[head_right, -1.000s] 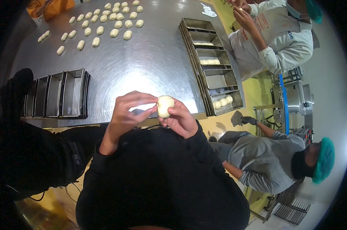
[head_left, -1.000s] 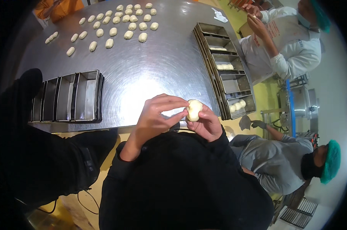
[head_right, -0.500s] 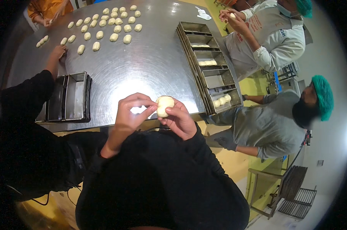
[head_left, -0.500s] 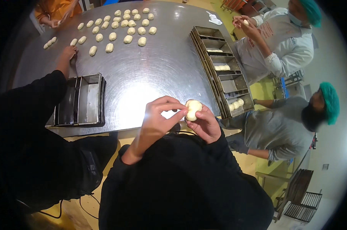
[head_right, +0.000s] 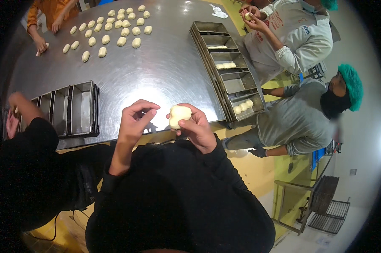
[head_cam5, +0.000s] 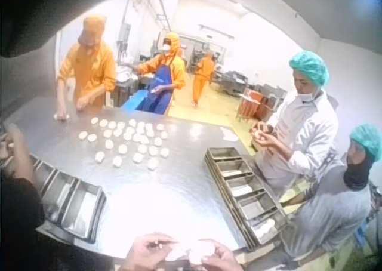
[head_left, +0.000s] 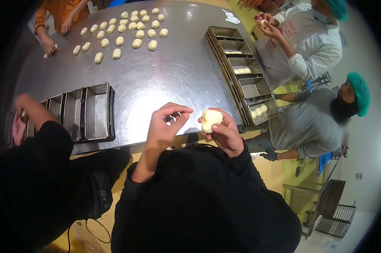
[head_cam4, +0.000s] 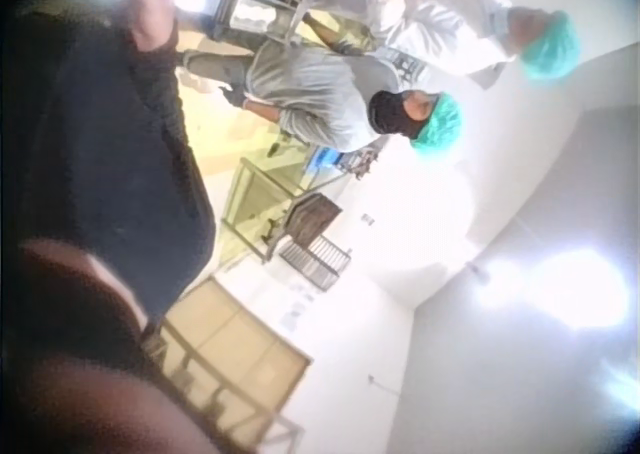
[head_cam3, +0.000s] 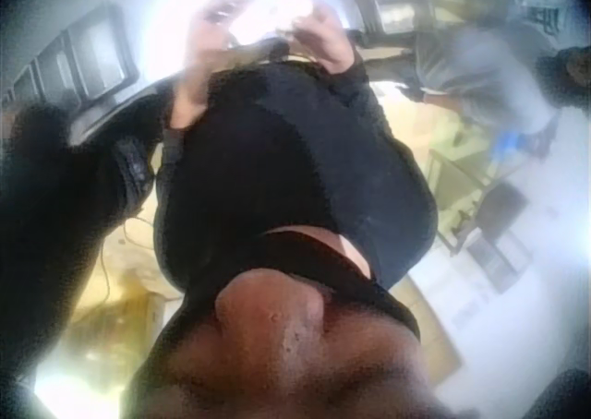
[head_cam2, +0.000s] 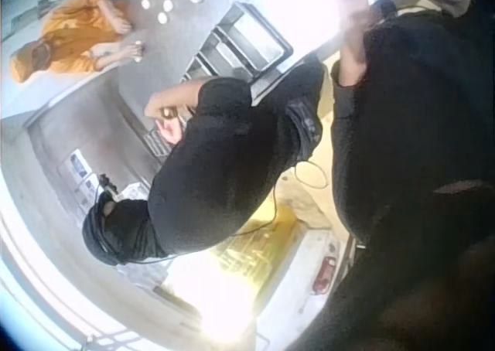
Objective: The person shapes dough balls by hand and places them into metal baking pans on a table, later moving a filled tray to a rack.
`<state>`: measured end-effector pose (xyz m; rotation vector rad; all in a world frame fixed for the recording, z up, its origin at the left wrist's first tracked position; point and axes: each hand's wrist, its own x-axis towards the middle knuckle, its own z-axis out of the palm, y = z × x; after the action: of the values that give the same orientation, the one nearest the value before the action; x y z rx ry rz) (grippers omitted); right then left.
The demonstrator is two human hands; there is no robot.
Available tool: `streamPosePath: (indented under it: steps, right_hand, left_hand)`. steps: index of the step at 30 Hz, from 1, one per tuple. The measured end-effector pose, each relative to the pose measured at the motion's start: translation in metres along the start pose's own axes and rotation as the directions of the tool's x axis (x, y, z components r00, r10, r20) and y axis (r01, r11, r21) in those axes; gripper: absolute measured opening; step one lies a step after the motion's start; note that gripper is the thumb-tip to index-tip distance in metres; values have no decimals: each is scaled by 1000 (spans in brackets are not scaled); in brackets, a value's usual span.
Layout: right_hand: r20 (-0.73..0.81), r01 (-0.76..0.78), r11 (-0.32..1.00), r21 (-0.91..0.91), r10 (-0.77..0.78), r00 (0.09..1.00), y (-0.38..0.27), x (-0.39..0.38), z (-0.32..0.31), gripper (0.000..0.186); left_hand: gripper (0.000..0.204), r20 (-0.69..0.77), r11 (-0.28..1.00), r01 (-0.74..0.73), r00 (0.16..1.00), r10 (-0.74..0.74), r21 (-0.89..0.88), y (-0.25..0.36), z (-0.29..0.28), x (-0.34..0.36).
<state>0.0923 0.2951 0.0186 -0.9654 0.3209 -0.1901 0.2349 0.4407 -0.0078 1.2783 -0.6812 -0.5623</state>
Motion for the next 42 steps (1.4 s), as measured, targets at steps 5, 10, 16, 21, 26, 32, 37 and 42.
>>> streamPosePath:
  steps: [5,10,16,21,26,32,37,42]
  right_hand:
    - [22,37,999,4,-37,999,5,-1,-10,40]
    - [-121,-2,924,-383,-49,991,2,-1,-12,39]
    - [-212,-58,856,-513,-61,975,-3,-5,-11,44]
    - [-169,-14,847,-532,-89,982,-10,-10,-34,58]
    - [-66,-14,238,-971,-213,975,-50,-16,-59,60]
    - [-53,-63,-30,-998,-257,965,-103,-32,-114,65]
    - [206,188,-86,-978,-291,934,-116,-27,-189,63]
    - [311,348,33,-937,-379,872,-124,-9,-258,61]
  left_hand:
    - [12,91,991,-46,995,34,129,15,11,0]
    - [14,81,984,-7,997,-7,178,-9,19,0]
    - [38,284,802,481,872,-398,-354,-46,34,1]
    - [48,491,616,637,763,-420,-464,-78,60,7]
    - [45,496,557,642,764,-412,-526,-80,103,19]
    - [32,299,560,582,802,-518,-590,-77,170,55]
    - [28,239,681,610,789,-565,-405,-100,224,77]
    - [30,134,738,639,768,-626,-215,-106,274,99]
